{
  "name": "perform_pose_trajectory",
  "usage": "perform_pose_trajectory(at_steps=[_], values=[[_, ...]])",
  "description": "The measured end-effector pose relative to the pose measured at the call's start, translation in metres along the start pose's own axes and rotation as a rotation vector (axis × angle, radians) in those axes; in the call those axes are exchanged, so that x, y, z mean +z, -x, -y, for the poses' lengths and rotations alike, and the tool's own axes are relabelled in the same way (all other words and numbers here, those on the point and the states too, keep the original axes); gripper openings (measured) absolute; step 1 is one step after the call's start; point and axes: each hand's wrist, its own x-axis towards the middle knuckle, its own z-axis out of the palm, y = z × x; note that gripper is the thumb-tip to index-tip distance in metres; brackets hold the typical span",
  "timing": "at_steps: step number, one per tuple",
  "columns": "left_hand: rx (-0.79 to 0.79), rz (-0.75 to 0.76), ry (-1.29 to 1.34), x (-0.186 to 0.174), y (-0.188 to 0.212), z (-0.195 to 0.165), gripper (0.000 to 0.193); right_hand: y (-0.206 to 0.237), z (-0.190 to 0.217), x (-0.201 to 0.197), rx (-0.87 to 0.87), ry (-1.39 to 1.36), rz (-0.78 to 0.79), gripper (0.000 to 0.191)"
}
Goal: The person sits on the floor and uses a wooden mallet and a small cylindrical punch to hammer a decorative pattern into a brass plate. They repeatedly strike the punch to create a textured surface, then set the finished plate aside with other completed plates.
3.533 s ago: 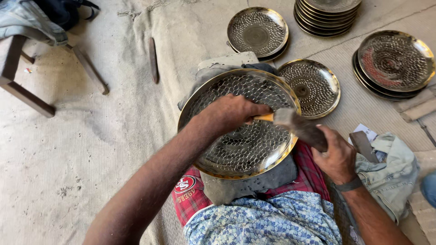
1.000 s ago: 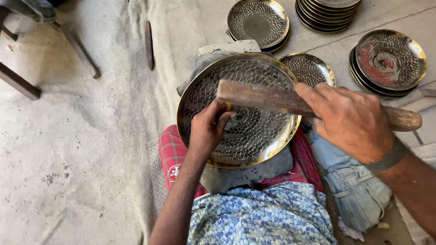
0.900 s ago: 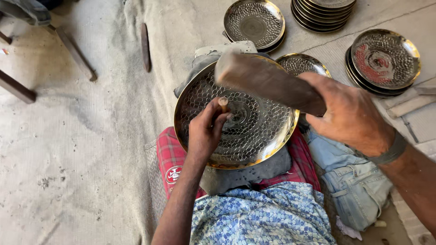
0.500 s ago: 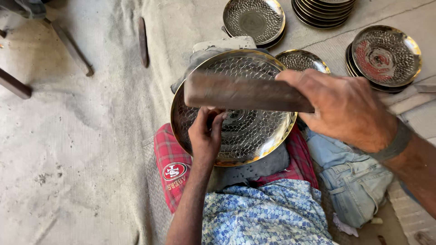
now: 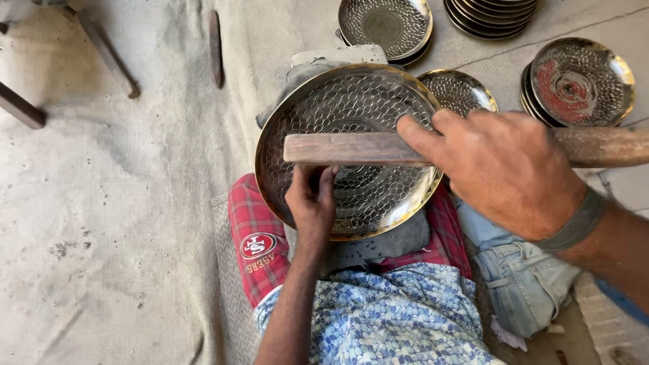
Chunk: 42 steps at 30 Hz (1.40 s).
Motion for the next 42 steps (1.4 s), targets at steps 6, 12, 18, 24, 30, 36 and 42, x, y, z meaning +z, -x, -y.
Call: perform_pose_trajectory(at_steps=[6, 12, 18, 24, 30, 36, 42], values=[[-0.031, -0.098, 0.126, 0.010, 0.012, 0.013, 0.023, 0.001, 0.006, -0.004, -0.001, 0.019, -0.061, 0.052], [-0.068, -0.147, 0.053, 0.013, 0.019, 0.017, 0.025, -0.002, 0.012, -0.010, -0.039, 0.104, 0.077, 0.056], [-0.086, -0.186, 0.117, 0.018, 0.020, 0.011, 0.032, -0.005, 0.010, -0.014, -0.080, 0.056, -0.077, 0.051], [-0.183, -0.219, 0.117, 0.019, 0.032, 0.018, 0.022, -0.011, 0.025, -0.021, -0.081, 0.102, -0.065, 0.046], [-0.163, -0.228, 0.151, 0.021, 0.040, 0.039, 0.018, -0.015, 0.030, -0.026, -0.139, 0.127, -0.060, 0.043], [-0.185, -0.198, 0.227, 0.026, 0.044, 0.035, 0.019, -0.012, 0.029, -0.017, -0.168, -0.060, -0.190, 0.044], [-0.162, -0.131, 0.319, 0.023, 0.041, 0.021, 0.029, -0.009, 0.032, -0.010, -0.180, -0.173, -0.233, 0.041]])
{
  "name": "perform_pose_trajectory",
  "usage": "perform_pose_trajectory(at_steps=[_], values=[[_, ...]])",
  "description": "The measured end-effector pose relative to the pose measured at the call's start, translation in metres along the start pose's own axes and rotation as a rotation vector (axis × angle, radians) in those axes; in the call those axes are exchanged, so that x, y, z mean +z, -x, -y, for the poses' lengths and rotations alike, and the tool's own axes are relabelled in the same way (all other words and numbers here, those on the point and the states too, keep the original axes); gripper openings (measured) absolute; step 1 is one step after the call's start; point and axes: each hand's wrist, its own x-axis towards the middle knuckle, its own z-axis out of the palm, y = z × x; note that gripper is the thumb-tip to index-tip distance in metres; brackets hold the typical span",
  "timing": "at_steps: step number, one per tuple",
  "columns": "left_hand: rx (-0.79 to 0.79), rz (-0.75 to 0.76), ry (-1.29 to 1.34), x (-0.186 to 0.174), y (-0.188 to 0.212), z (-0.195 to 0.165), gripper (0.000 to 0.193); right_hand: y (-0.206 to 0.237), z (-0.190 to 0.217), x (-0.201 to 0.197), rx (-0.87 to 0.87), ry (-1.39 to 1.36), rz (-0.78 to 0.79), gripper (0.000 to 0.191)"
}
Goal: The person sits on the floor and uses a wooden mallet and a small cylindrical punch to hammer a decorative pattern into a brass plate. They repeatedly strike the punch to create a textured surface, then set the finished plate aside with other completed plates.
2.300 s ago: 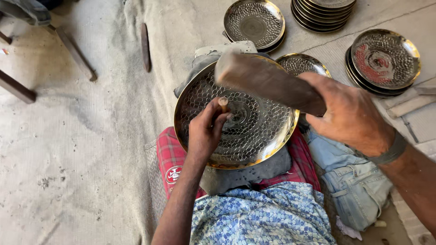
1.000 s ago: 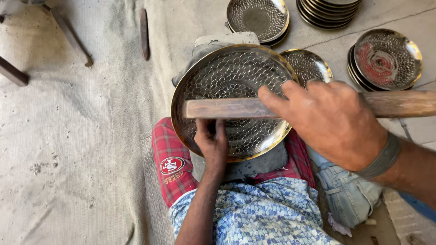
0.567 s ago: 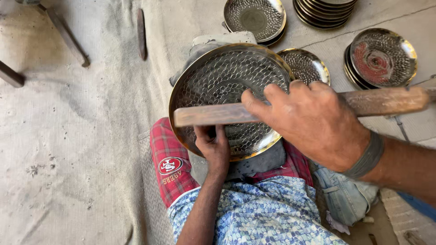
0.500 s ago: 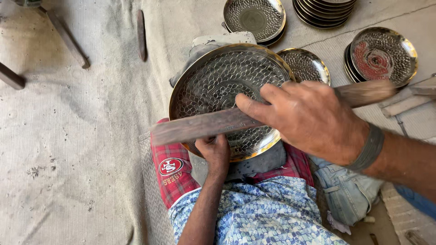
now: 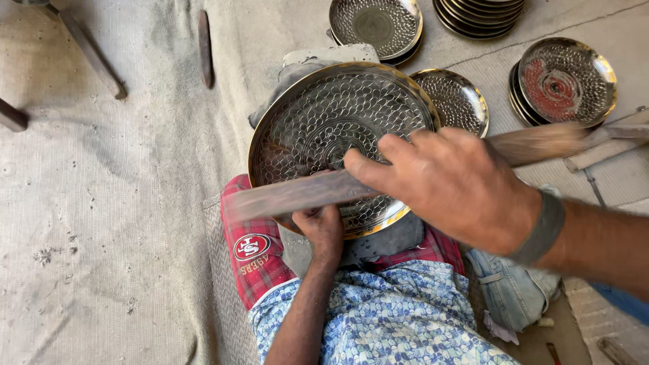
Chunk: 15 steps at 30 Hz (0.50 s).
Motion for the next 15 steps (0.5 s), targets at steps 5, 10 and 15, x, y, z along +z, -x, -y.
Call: perform_pose_trajectory(at_steps=[5, 10, 15], values=[[-0.109, -0.030, -0.066, 0.003, 0.000, 0.006, 0.037, 0.000, 0.008, -0.003, -0.039, 0.038, 0.034, 0.043], [0.002, 0.001, -0.133, 0.000, 0.002, 0.014, 0.039, -0.006, 0.011, -0.007, -0.080, 0.147, 0.057, 0.044], [0.020, 0.017, -0.016, -0.003, 0.005, 0.013, 0.032, -0.010, 0.015, -0.017, -0.065, 0.221, 0.093, 0.038]])
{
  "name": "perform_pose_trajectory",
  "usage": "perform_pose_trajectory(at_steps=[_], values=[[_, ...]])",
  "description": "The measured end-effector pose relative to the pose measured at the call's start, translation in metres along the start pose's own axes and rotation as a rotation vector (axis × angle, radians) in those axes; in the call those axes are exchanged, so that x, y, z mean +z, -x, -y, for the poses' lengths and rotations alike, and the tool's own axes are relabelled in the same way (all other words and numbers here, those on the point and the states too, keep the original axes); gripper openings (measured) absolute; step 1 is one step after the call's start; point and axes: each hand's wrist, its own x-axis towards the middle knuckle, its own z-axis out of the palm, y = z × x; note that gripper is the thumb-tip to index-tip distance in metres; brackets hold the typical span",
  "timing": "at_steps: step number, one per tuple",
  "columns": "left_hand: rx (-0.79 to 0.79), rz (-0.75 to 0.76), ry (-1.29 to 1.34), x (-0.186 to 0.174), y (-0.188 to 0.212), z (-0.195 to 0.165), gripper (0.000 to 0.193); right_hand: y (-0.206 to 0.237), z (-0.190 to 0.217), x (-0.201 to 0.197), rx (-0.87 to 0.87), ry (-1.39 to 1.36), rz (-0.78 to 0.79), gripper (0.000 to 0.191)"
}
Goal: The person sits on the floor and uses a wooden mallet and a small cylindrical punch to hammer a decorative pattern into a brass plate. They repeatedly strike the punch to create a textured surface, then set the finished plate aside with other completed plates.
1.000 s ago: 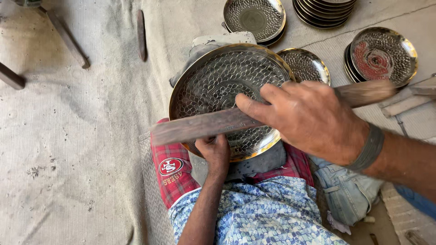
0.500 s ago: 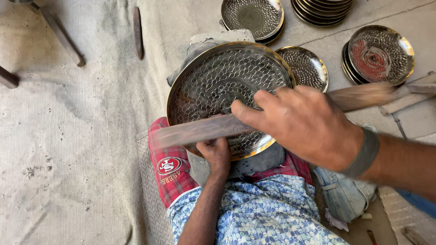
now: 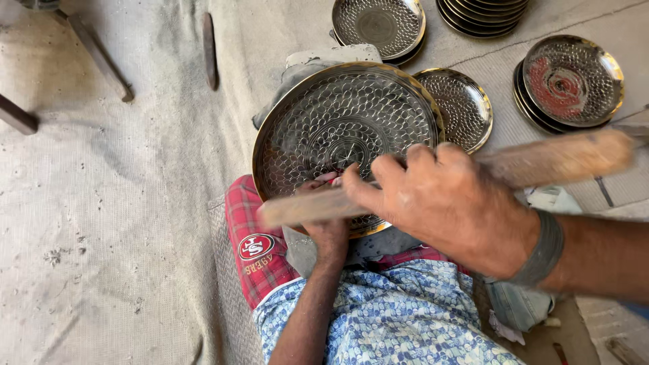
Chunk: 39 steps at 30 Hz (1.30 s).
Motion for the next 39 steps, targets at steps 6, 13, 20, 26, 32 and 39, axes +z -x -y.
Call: perform_pose_trajectory(at_steps=[6, 13, 20, 26, 32, 39], values=[[-0.011, -0.029, 0.068, 0.002, -0.005, -0.017, 0.025, 0.007, 0.002, -0.011, 0.085, 0.044, 0.038, 0.043], [-0.028, -0.126, 0.203, 0.019, -0.041, -0.055, 0.036, 0.048, -0.041, 0.033, 0.368, -0.349, 0.044, 0.072], [0.112, -0.019, -0.032, 0.043, -0.053, -0.046, 0.033, 0.073, -0.044, 0.050, 0.445, -0.365, -0.024, 0.088], [0.093, -0.056, -0.014, 0.042, -0.052, -0.036, 0.033, 0.064, -0.053, 0.050, 0.385, -0.290, -0.104, 0.081], [0.110, -0.035, 0.017, 0.036, -0.052, -0.022, 0.035, 0.033, -0.063, 0.034, 0.314, -0.457, -0.196, 0.056], [0.071, -0.066, -0.205, 0.025, -0.059, -0.001, 0.017, 0.021, -0.065, 0.009, 0.189, -0.241, -0.228, 0.040]])
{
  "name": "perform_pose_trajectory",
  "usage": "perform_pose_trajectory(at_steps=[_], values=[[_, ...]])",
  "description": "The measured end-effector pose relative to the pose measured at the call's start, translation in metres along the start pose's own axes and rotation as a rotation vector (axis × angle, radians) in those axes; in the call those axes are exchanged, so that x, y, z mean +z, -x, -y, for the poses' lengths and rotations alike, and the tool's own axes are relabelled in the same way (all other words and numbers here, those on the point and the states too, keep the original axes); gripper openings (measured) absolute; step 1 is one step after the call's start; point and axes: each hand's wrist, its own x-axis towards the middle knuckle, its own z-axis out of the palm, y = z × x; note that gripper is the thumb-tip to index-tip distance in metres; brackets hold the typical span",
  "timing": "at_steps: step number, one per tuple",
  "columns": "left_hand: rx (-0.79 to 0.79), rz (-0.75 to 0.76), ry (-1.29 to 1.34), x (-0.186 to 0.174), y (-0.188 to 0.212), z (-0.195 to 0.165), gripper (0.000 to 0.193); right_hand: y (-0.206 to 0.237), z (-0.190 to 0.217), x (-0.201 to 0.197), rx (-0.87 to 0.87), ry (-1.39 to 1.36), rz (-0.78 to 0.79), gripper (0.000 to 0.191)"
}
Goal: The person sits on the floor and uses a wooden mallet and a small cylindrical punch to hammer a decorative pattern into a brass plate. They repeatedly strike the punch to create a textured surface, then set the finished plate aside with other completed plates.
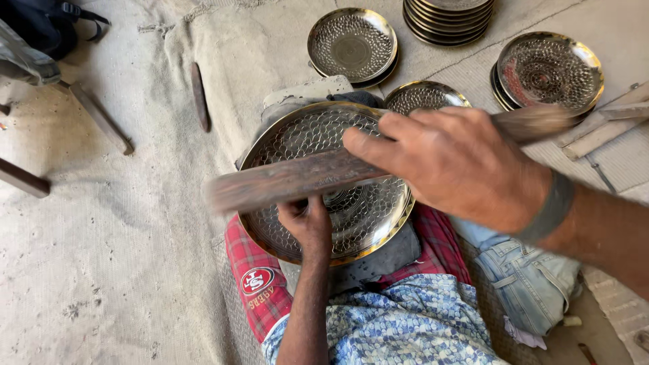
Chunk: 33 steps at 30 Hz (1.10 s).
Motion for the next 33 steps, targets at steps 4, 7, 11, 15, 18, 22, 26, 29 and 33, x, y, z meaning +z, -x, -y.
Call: perform_pose_trajectory(at_steps=[4, 7, 11, 15, 18, 22, 26, 29, 33], values=[[0.108, 0.084, 0.084, 0.000, -0.003, -0.009, 0.032, 0.009, 0.005, -0.001, 0.002, 0.157, 0.217, 0.051], [0.102, 0.082, 0.042, 0.002, -0.003, -0.012, 0.029, 0.014, 0.010, 0.000, 0.048, 0.029, 0.139, 0.050], [0.055, 0.109, 0.133, 0.001, -0.002, -0.017, 0.021, 0.015, 0.010, 0.000, 0.088, 0.033, 0.150, 0.053], [0.059, 0.135, 0.069, 0.002, -0.005, -0.022, 0.032, 0.017, 0.003, 0.003, 0.079, 0.181, 0.225, 0.044], [0.069, 0.161, 0.000, 0.004, -0.009, -0.025, 0.028, 0.021, -0.004, 0.007, 0.179, -0.005, 0.167, 0.049], [0.051, 0.215, -0.133, 0.000, -0.015, -0.029, 0.022, 0.029, -0.007, 0.010, 0.178, 0.039, 0.236, 0.051], [0.142, 0.304, -0.058, -0.001, -0.018, -0.036, 0.024, 0.030, -0.013, 0.017, 0.173, 0.011, 0.214, 0.054], [0.099, 0.309, -0.056, 0.001, -0.018, -0.039, 0.015, 0.031, -0.017, 0.020, 0.192, -0.141, 0.108, 0.061], [0.147, 0.275, -0.093, 0.002, -0.016, -0.036, 0.024, 0.034, -0.014, 0.020, 0.174, 0.049, 0.221, 0.055]])
